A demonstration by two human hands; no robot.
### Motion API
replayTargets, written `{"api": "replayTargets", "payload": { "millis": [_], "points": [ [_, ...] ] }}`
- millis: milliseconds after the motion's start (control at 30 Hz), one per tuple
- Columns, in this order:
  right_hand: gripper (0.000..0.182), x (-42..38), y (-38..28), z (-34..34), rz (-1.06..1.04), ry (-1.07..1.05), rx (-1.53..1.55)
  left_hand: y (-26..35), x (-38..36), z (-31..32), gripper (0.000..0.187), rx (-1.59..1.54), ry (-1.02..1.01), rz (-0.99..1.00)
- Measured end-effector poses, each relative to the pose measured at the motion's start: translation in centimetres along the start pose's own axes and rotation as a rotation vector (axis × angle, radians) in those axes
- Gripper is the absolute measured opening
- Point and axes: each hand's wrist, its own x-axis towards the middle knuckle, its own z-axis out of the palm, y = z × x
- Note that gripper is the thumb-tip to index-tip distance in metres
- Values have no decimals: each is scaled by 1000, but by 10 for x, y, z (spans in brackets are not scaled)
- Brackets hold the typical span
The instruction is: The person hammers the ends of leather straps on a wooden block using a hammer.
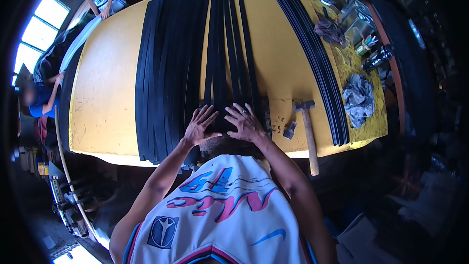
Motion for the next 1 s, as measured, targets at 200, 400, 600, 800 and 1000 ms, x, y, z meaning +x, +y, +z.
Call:
{"api": "replayTargets", "payload": {
  "millis": [200, 400, 600, 800, 1000],
  "points": [
    [68, -24, 1, -10, 79, 94, -16, -6, -2, 2, 91, -5, 9, 17],
    [71, -80, 14, -27, 364, 346, 59, -6, -5, 2, 94, 43, -18, 23],
    [55, -130, 29, -31, 529, 516, 21, -2, -18, -12, 104, 55, -43, -35],
    [57, -111, 4, -17, 464, 434, -35, 3, -45, -20, 105, 30, 17, -141],
    [59, -63, -7, 12, 324, 394, -52, 12, -62, -17, 95, -21, 58, -289]
  ]
}}
